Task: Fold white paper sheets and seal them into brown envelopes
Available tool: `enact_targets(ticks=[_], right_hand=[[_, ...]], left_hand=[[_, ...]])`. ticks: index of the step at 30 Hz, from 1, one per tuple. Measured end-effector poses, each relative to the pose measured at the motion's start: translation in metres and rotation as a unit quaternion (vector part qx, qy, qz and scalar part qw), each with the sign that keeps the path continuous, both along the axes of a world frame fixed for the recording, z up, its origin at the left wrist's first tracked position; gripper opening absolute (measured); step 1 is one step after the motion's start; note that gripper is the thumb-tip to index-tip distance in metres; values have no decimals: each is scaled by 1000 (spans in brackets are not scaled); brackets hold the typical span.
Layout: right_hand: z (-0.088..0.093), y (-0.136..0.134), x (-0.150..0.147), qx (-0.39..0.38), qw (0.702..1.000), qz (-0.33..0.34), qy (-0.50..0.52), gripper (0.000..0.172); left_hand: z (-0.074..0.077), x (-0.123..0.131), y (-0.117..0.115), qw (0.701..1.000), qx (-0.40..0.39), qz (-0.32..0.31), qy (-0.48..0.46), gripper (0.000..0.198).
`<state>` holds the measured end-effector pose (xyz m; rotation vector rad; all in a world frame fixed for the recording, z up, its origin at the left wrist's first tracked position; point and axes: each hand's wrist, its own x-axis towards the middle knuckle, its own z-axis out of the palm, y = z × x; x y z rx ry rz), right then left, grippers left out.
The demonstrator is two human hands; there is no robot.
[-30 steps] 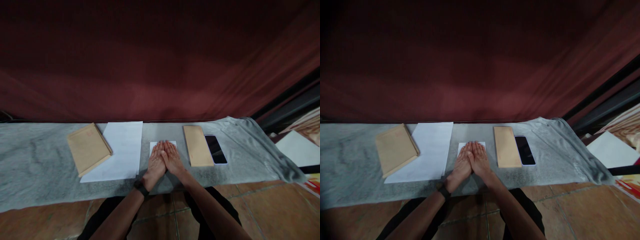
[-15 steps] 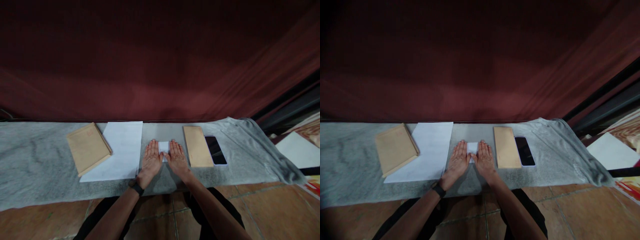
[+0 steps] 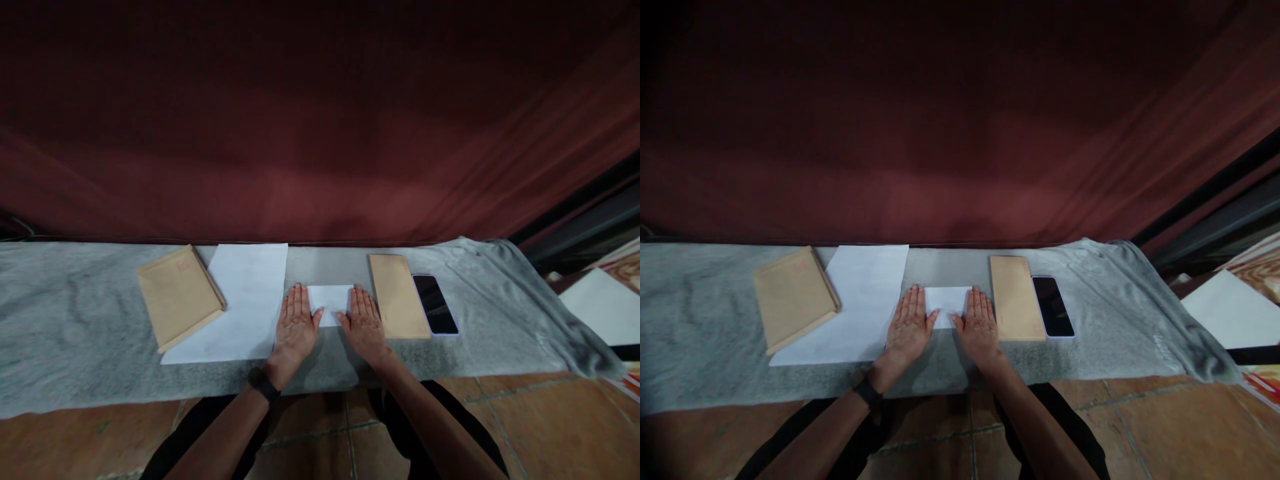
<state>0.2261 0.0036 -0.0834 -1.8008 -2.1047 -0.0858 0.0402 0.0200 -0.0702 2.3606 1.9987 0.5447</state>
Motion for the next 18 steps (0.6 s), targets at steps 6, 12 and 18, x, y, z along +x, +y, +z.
enact_targets(ticks=[6, 12, 18], right_hand=[[13, -9, -10, -18, 999, 10, 36, 63], [20, -29, -30, -86, 988, 112, 65, 66], [12, -37, -25, -61, 991, 110, 35, 69]], left_hand=[[8, 1, -11, 998, 30, -52, 6, 64], [-4, 15, -42, 983, 35, -179, 16, 73], [-2, 13, -49, 981, -2, -188, 36, 70]])
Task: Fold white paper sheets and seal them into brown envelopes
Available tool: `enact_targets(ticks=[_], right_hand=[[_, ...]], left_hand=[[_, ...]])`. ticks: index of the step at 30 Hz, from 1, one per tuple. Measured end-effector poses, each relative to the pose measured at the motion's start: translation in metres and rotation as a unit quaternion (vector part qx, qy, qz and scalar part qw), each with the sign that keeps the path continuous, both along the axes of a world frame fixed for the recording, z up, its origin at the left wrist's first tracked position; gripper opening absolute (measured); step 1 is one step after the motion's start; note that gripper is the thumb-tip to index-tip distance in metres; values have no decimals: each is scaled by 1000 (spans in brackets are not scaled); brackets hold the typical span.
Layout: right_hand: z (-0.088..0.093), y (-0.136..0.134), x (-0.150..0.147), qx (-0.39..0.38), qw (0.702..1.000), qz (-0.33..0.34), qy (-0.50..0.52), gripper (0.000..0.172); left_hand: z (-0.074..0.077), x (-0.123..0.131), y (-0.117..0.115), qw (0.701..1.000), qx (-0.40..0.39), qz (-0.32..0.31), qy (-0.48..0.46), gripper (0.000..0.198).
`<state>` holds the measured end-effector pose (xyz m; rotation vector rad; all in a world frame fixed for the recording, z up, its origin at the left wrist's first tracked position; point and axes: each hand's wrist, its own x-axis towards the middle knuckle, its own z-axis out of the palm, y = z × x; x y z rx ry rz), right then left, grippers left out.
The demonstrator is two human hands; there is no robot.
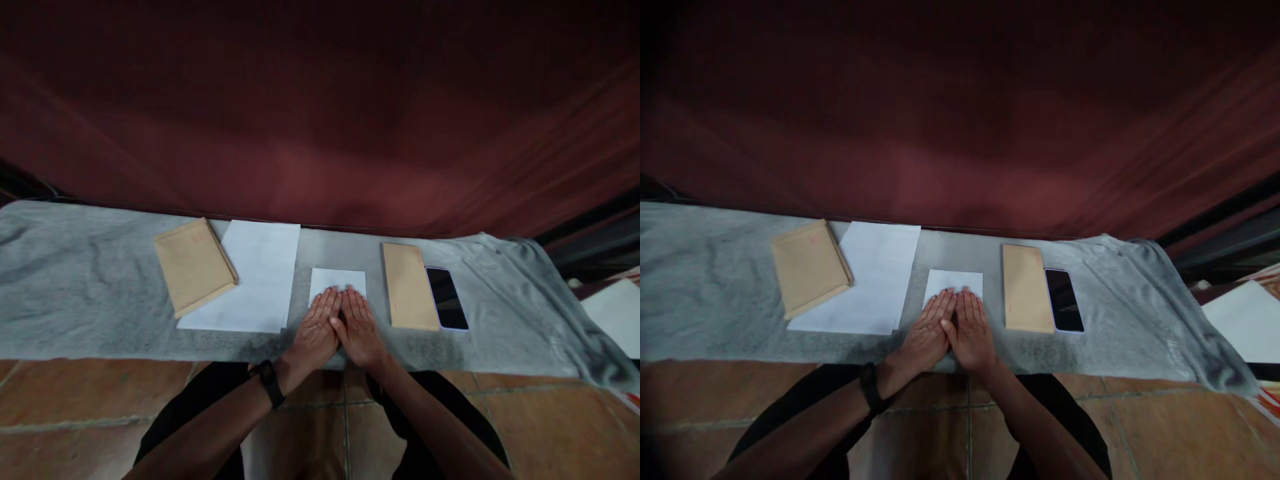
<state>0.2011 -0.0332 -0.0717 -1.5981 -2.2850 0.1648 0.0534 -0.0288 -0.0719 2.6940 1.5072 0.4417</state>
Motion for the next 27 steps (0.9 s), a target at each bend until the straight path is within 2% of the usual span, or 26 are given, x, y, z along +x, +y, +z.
enact_targets(ticks=[8, 20, 24, 27], right_hand=[[-4, -2, 17, 42, 998, 17, -43, 71], [-6, -8, 27, 47, 997, 1, -60, 76], [-2, -5, 28, 37, 998, -29, -46, 74], [5, 4, 29, 22, 998, -50, -22, 69]], left_hand=[[12, -6, -2, 999, -32, 36, -21, 65], [20, -9, -6, 994, -36, 97, -15, 81], [19, -8, -6, 994, -36, 99, -17, 81], [17, -8, -4, 997, -28, 74, -22, 80]])
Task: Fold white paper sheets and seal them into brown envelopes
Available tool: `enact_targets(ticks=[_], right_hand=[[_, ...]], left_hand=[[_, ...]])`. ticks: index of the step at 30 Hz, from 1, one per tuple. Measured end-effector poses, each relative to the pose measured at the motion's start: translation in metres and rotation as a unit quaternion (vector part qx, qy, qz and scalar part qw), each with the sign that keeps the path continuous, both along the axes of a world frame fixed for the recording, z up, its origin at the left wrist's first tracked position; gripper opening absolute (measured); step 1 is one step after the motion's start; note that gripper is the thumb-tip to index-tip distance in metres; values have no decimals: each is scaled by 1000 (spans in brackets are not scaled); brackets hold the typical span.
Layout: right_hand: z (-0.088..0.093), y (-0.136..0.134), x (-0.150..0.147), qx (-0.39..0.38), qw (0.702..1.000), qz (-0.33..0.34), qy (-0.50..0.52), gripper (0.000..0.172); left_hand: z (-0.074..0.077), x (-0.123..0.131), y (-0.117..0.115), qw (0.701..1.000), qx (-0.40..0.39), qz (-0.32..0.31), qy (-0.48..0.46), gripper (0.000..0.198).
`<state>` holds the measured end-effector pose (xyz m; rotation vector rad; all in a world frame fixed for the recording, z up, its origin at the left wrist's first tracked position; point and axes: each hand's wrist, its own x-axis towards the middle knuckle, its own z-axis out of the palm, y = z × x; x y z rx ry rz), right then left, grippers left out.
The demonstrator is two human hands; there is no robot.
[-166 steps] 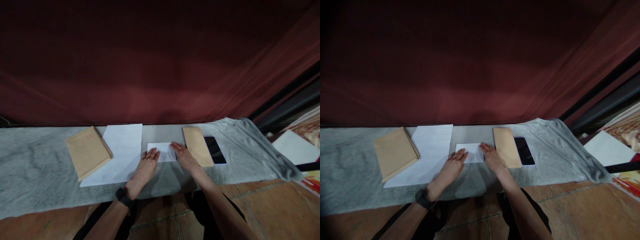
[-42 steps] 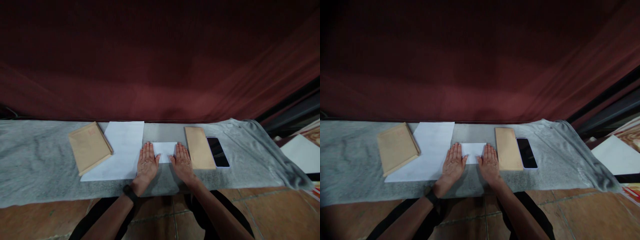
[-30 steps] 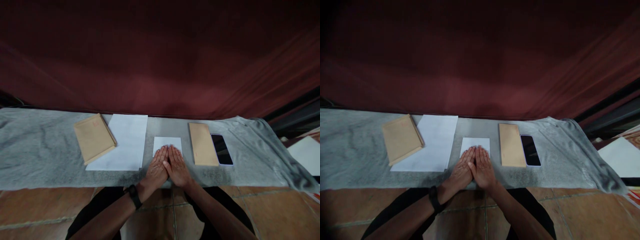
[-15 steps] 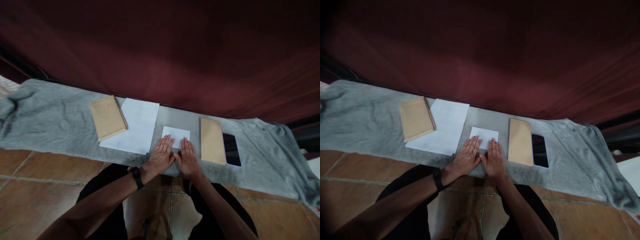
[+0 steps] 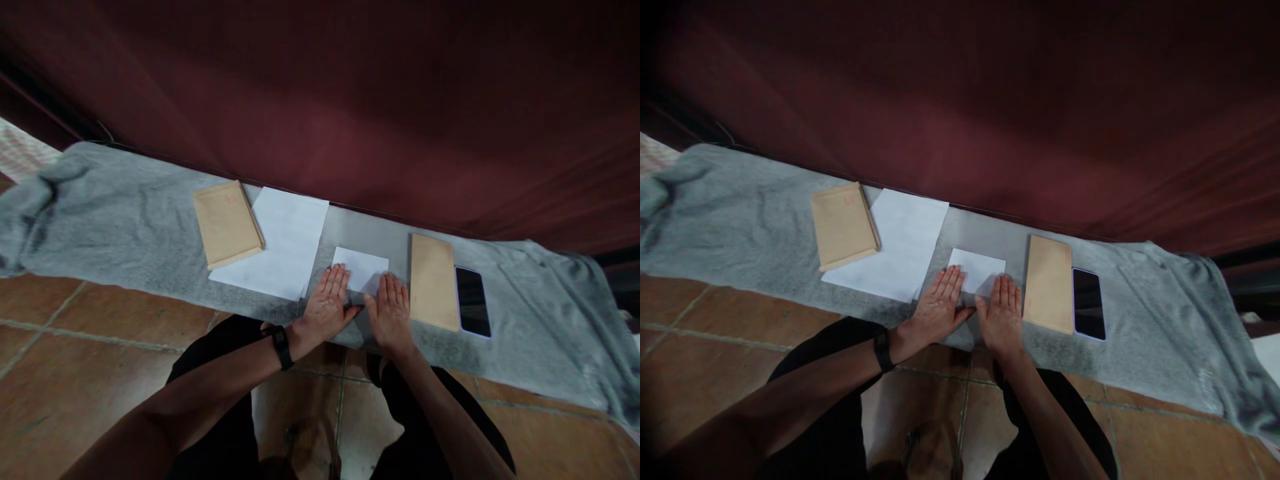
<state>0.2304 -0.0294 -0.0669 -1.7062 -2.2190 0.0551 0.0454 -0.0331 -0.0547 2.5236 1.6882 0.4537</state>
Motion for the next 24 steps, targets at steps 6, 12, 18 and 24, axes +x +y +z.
enact_targets(ticks=[6, 12, 18, 24], right_hand=[[9, 16, -12, -88, 991, 73, 67, 63], [4, 22, -25, -95, 990, 82, 58, 62], [2, 32, -22, -61, 997, 45, -6, 60], [-1, 41, -23, -30, 999, 6, -19, 59]], left_hand=[[-2, 5, 6, 997, 8, -76, -16, 70], [-4, 8, 8, 997, -1, -79, -12, 66], [-6, 3, 24, 999, 4, -42, -7, 59], [-9, 3, 44, 1000, -5, -8, -2, 59]])
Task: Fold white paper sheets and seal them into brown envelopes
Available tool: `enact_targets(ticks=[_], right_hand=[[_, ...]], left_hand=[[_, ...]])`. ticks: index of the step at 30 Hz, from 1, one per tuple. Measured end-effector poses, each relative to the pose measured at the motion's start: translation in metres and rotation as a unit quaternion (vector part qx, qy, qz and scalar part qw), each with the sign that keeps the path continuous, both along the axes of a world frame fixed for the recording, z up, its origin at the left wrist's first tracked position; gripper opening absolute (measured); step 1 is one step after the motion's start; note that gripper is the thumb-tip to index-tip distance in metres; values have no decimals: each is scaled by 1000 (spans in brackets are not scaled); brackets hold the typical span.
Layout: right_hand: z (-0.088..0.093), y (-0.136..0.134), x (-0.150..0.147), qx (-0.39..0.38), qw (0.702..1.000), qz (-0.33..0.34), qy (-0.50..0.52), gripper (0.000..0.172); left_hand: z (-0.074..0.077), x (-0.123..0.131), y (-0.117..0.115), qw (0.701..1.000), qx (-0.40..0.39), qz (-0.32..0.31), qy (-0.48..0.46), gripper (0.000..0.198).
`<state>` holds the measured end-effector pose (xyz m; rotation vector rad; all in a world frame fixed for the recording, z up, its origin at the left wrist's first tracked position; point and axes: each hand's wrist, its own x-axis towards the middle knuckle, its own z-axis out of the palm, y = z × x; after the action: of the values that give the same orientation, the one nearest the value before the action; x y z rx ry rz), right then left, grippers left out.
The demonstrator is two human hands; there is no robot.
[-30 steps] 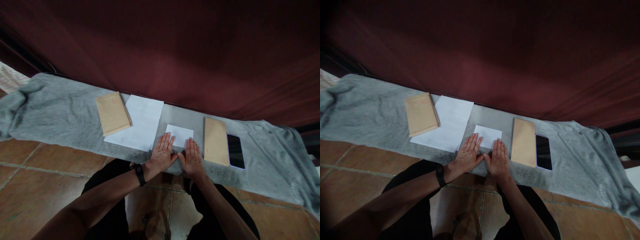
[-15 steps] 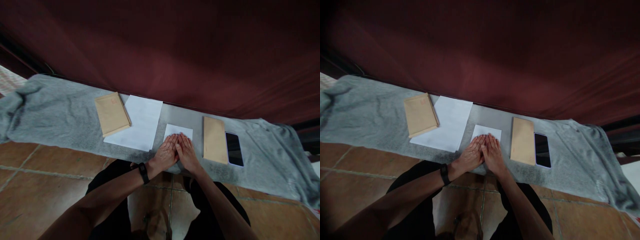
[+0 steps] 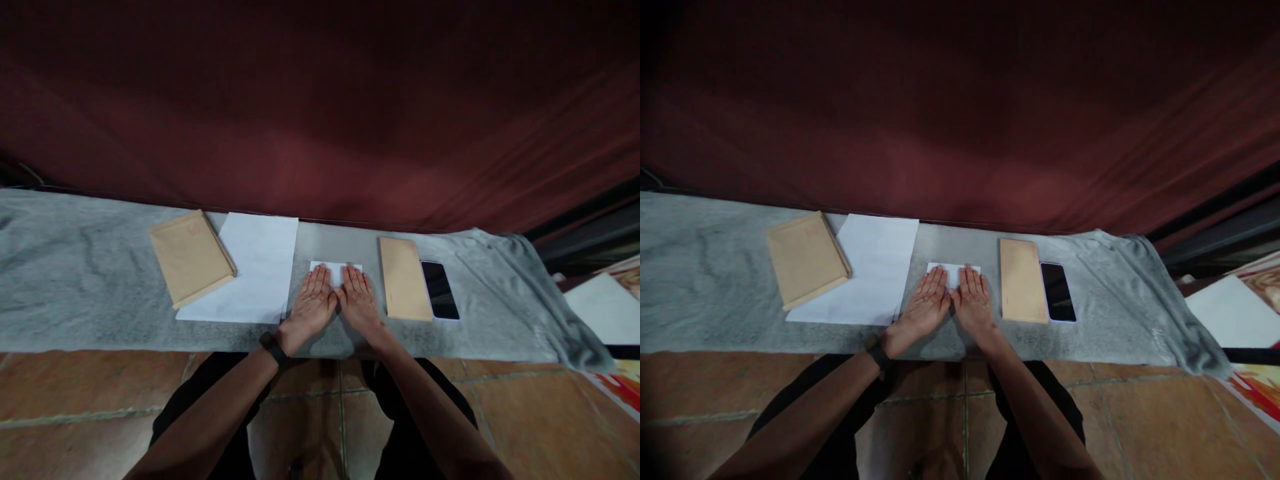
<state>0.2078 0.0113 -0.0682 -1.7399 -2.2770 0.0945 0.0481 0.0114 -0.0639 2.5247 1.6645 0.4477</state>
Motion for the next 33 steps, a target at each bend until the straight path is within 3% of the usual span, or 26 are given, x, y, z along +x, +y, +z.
enact_targets(ticks=[9, 16, 21, 24, 28, 30, 33], right_hand=[[-1, 9, 11, 23, 999, -24, 12, 58], [19, 39, 30, -44, 998, -6, 48, 49], [30, 50, 33, -75, 995, -34, 51, 45], [35, 53, 31, -81, 992, -43, 83, 29], [47, 52, 29, -28, 972, 12, 231, 22], [55, 49, 31, 31, 954, 20, 298, 22], [63, 43, 35, 88, 940, 13, 329, 25]], left_hand=[[1, -9, 21, 999, -2, 43, 18, 59], [11, -21, 39, 1000, -10, 11, -12, 56], [13, -25, 50, 999, -30, 2, -41, 60], [15, -24, 53, 997, -40, 5, -63, 69], [35, -22, 49, 992, 35, 25, -114, 79], [49, -23, 43, 986, 92, 34, -135, 69], [67, -28, 32, 978, 161, 12, -133, 40]])
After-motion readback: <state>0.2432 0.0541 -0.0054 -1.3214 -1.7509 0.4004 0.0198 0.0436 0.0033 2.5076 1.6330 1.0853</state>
